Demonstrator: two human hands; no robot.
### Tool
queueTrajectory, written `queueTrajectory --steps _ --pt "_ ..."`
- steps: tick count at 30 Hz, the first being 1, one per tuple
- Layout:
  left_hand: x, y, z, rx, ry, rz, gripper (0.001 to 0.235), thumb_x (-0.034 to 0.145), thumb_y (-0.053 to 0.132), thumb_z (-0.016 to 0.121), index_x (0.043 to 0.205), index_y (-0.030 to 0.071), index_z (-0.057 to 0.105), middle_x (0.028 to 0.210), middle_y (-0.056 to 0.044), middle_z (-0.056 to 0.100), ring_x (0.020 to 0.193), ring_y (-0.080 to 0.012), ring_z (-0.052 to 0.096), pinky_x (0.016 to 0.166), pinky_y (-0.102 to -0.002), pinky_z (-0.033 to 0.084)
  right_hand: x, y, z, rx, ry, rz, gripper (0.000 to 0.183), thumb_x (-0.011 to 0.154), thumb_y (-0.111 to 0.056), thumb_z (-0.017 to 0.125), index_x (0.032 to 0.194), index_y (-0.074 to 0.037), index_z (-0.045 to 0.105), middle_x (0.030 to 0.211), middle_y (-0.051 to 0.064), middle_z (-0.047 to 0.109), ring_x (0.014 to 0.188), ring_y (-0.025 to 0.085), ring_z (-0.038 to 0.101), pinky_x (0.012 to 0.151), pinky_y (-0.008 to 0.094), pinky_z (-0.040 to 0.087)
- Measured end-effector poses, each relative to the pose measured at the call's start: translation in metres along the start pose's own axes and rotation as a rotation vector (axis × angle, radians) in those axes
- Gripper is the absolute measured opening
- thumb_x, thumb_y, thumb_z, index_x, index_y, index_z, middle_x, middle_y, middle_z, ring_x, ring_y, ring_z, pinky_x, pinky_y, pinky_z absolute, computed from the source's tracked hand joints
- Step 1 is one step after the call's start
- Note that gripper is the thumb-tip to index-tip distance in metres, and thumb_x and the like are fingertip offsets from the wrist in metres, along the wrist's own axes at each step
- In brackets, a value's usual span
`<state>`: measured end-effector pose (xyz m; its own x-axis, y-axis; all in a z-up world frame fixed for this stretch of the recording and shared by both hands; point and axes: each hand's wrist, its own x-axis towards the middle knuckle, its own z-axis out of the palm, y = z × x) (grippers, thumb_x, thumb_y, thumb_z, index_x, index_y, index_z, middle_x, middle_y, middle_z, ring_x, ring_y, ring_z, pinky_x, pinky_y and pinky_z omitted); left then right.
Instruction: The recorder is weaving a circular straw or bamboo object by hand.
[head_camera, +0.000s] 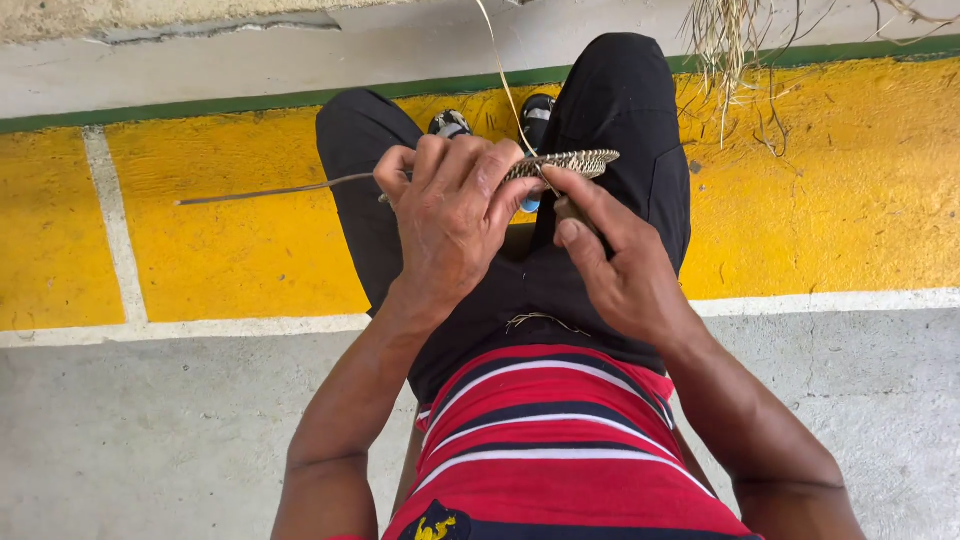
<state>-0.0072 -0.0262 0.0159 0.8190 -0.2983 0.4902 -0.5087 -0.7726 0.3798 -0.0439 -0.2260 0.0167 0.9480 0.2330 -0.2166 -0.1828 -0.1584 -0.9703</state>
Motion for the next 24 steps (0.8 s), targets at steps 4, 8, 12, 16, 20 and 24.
queueTrajectory --steps 4,8,12,16,20,24 --pt "-0.006 -0.003 0.009 -0.004 0.034 -0.051 0.041 0.093 0.030 0.086 0.121 0.013 0.062 0.102 0.004 0.065 0.099 -0.0190 0.057 0.097 -0.042 0.030 0.000 -0.006 0.001 -0.391 0.012 -0.317 0.046 0.104 -0.004 0.056 0.150 -0.003 0.050 0.110 0.015 0.065 0.096 0.027 0.065 0.090 0.038 0.053" --pt "-0.009 -0.001 0.009 -0.021 0.051 -0.031 0.042 0.093 0.030 0.084 0.121 0.012 0.060 0.104 0.004 0.066 0.099 -0.0179 0.057 0.097 -0.042 0.030 0.000 -0.009 0.005 -0.446 0.067 -0.382 0.040 0.104 -0.005 0.059 0.143 -0.004 0.054 0.128 0.018 0.066 0.116 0.032 0.069 0.098 0.039 0.053" --pt "-0.015 -0.004 0.011 -0.052 -0.001 -0.023 0.039 0.096 0.026 0.084 0.123 0.011 0.060 0.104 0.002 0.066 0.100 -0.0191 0.057 0.098 -0.042 0.030 0.001 0.001 0.009 -0.498 0.103 -0.338 0.037 0.104 -0.007 0.060 0.140 -0.003 0.053 0.126 0.019 0.066 0.113 0.032 0.068 0.095 0.038 0.053" --pt "-0.008 -0.009 0.009 -0.016 0.045 0.012 0.041 0.095 0.029 0.085 0.123 0.012 0.060 0.101 0.003 0.065 0.098 -0.0191 0.056 0.097 -0.042 0.030 0.008 -0.001 0.003 -0.094 -0.012 -0.038 0.042 0.107 -0.007 0.056 0.149 -0.004 0.053 0.118 0.023 0.062 0.091 0.037 0.053 0.083 0.040 0.044" --pt "-0.003 -0.007 0.009 0.069 0.081 0.000 0.042 0.089 0.030 0.085 0.120 0.015 0.060 0.097 0.004 0.063 0.099 -0.0194 0.056 0.096 -0.043 0.031 0.003 -0.011 0.004 -0.492 0.017 -0.365 0.044 0.105 -0.006 0.057 0.148 -0.004 0.051 0.128 0.018 0.067 0.115 0.033 0.067 0.100 0.038 0.052" --pt "-0.011 -0.009 0.015 -0.016 0.103 -0.010 0.045 0.092 0.031 0.086 0.121 0.011 0.058 0.099 0.003 0.063 0.099 -0.0202 0.055 0.095 -0.043 0.031 0.004 -0.011 0.009 -0.514 0.038 -0.378 0.041 0.105 -0.006 0.059 0.146 -0.006 0.053 0.130 0.019 0.066 0.117 0.033 0.068 0.100 0.037 0.052"
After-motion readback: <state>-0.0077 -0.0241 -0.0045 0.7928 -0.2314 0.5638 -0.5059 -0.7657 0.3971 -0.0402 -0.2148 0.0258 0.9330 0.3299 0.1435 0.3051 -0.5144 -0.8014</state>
